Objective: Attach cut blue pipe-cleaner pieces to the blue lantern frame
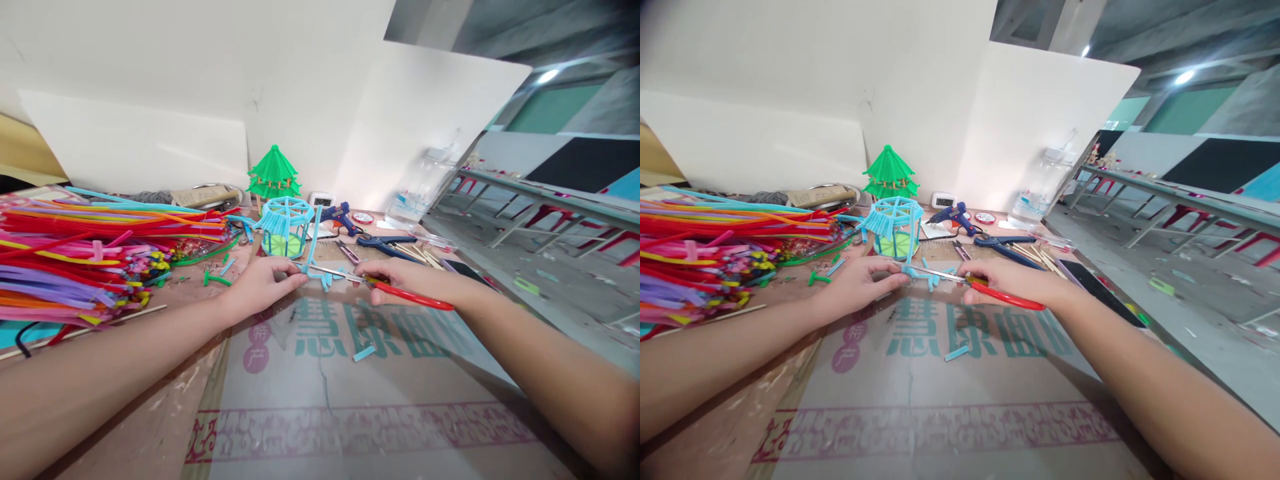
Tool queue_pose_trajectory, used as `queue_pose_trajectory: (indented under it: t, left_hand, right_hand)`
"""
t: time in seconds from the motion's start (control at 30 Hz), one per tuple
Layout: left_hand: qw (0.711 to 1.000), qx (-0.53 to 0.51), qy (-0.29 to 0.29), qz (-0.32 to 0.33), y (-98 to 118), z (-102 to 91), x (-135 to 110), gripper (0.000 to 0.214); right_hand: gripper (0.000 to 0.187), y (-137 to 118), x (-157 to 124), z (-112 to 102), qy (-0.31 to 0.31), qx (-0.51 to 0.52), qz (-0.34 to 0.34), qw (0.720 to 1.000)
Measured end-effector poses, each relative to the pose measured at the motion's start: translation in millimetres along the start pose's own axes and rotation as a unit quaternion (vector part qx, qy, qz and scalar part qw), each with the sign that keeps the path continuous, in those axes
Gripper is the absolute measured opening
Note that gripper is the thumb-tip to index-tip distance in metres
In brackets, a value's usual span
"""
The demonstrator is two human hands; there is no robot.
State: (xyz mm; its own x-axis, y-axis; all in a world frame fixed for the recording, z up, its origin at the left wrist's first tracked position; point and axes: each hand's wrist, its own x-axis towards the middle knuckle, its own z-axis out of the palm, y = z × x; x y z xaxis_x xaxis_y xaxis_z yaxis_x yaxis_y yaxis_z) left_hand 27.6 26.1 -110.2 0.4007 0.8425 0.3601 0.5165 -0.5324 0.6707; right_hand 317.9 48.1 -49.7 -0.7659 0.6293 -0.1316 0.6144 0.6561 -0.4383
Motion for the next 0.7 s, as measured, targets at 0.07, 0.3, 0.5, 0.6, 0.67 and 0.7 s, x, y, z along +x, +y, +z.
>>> queue_pose_trajectory:
  t: [0.07,0.3,0.5,0.6,0.67,0.7]
  left_hand:
    - [1.0,-0.002,0.001,0.0,0.5,0.0,-0.1,0.031]
    - [1.0,-0.005,-0.001,-0.004,0.6,0.3,-0.6,0.032]
    - [1.0,-0.017,-0.003,-0.009,-0.4,0.8,-0.3,0.032]
    - [1.0,-0.015,-0.002,-0.014,0.3,0.5,-0.5,0.031]
    - [1.0,-0.011,0.001,-0.013,1.1,0.1,-0.6,0.03]
    - [1.0,-0.009,0.001,-0.012,1.6,-0.1,-0.6,0.03]
  right_hand:
    - [0.04,-0.4,0.4,0.2,-0.001,-0.002,0.002,1.0]
    - [0.04,-3.0,1.2,0.3,0.002,-0.005,0.004,1.0]
    - [0.043,-0.9,0.5,-0.5,0.0,0.005,-0.008,1.0]
    - [0.044,-0.9,-0.3,-0.4,0.008,0.011,-0.008,1.0]
    - [0.044,-1.5,-0.4,0.0,0.008,0.009,0.0,1.0]
    - [0.043,-1.7,-0.3,0.3,0.006,0.006,0.005,1.0]
